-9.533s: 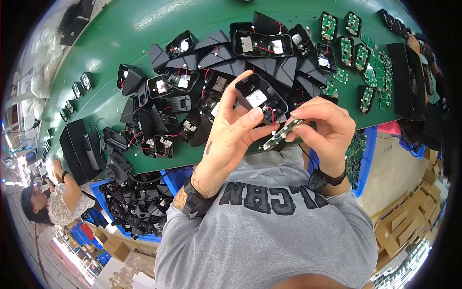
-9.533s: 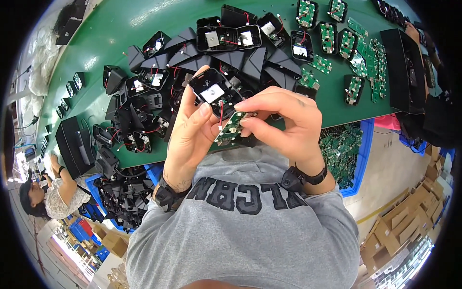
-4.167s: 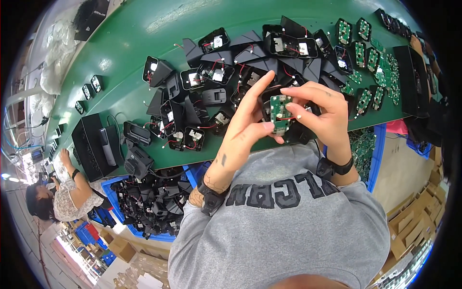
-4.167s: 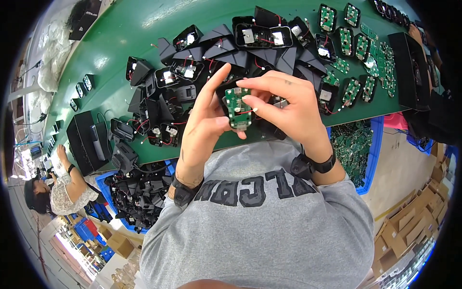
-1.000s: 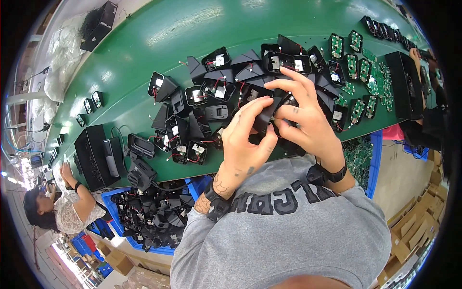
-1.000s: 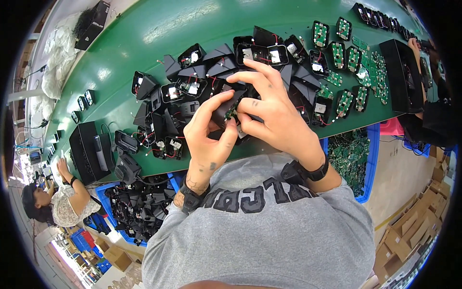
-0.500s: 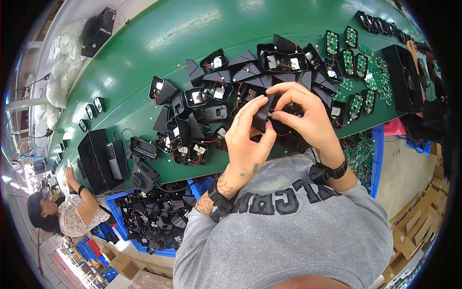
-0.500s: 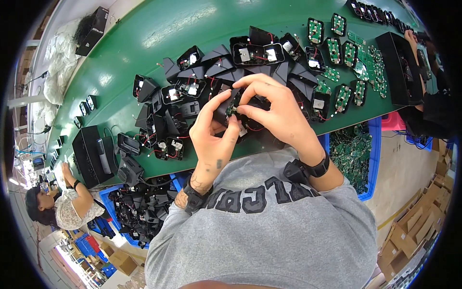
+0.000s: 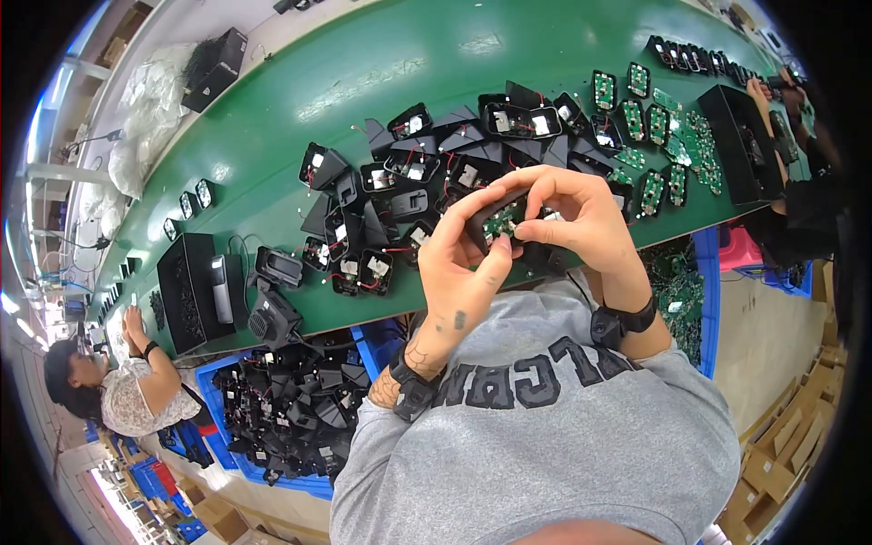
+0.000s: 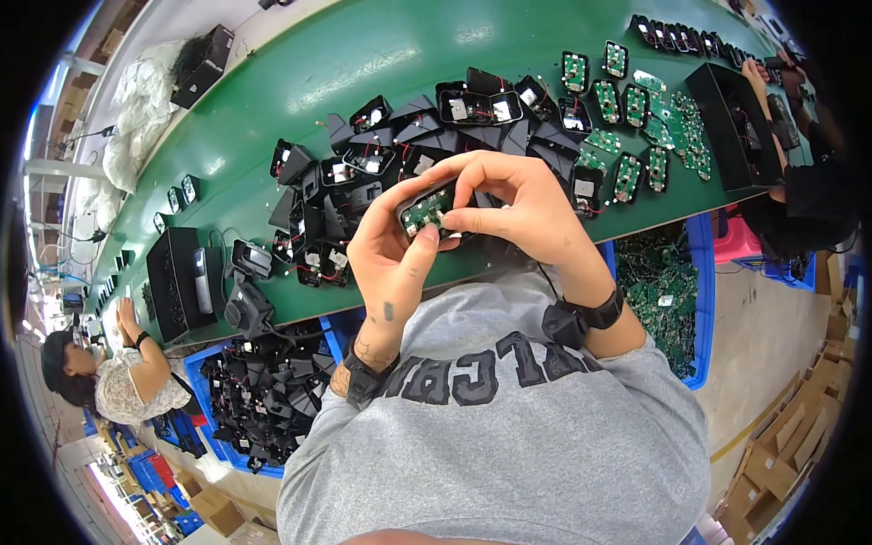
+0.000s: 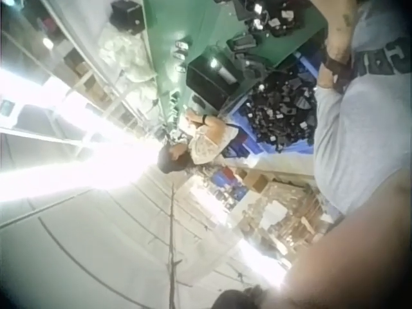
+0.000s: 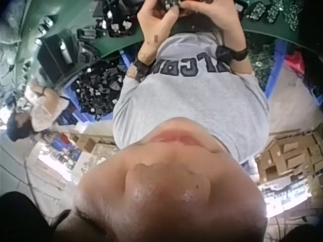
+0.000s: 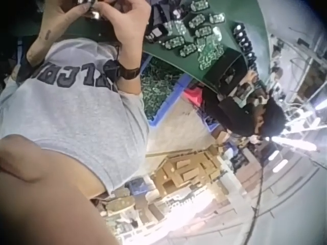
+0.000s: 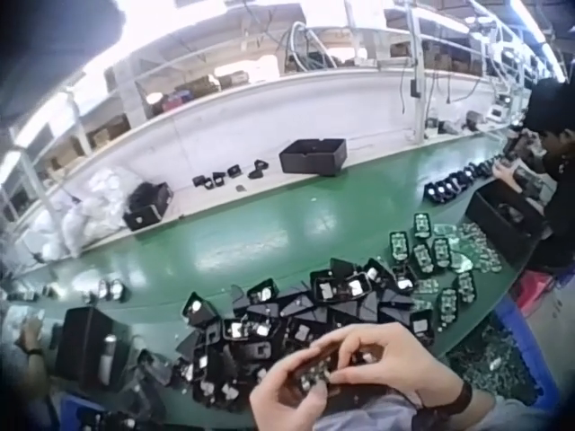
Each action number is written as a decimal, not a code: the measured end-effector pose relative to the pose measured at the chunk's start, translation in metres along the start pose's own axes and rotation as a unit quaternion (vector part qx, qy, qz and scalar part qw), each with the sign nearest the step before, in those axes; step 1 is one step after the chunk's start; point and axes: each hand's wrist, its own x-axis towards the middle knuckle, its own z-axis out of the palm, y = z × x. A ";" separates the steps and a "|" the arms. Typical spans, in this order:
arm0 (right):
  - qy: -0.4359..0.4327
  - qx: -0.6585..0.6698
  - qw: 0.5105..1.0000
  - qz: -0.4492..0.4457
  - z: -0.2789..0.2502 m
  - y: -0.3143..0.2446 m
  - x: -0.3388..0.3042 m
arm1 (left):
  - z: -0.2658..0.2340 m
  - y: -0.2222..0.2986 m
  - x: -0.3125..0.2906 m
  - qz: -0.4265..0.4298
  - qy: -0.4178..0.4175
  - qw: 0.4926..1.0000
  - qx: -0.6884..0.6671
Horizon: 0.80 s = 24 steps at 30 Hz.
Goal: The person picks up a black plastic housing and a green circuit board, fits the board into the housing, and presses it into place. They then set the assembled unit onto the green conveyor belt and repeat the process.
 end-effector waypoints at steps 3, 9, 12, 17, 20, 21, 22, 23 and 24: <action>0.000 0.029 0.999 -0.016 0.006 0.001 -0.010 | 0.001 0.002 -0.015 0.027 -0.002 0.999 0.021; 0.008 0.031 0.999 -0.021 0.014 -0.007 -0.016 | -0.004 -0.002 -0.021 0.116 0.009 0.982 0.150; 0.021 -0.005 0.999 -0.046 0.012 -0.014 -0.012 | -0.012 0.008 -0.002 0.062 -0.061 0.990 0.110; 0.011 -0.398 0.866 -0.303 0.010 -0.033 0.003 | -0.039 0.030 0.042 -0.199 -0.149 0.968 -0.041; -0.022 -0.452 0.836 -0.310 0.012 -0.032 0.007 | -0.055 0.035 0.064 -0.268 -0.234 0.934 -0.019; -0.017 -0.457 0.836 -0.302 0.014 -0.030 0.009 | -0.057 0.034 0.068 -0.282 -0.241 0.929 -0.015; -0.016 -0.462 0.837 -0.295 0.015 -0.029 0.008 | -0.057 0.032 0.071 -0.295 -0.244 0.924 -0.013; -0.019 -0.462 0.841 -0.283 0.016 -0.026 0.008 | -0.061 0.029 0.075 -0.317 -0.255 0.914 -0.015; -0.008 -0.467 0.838 -0.281 0.018 -0.027 0.009 | -0.066 0.026 0.081 -0.319 -0.276 0.906 -0.017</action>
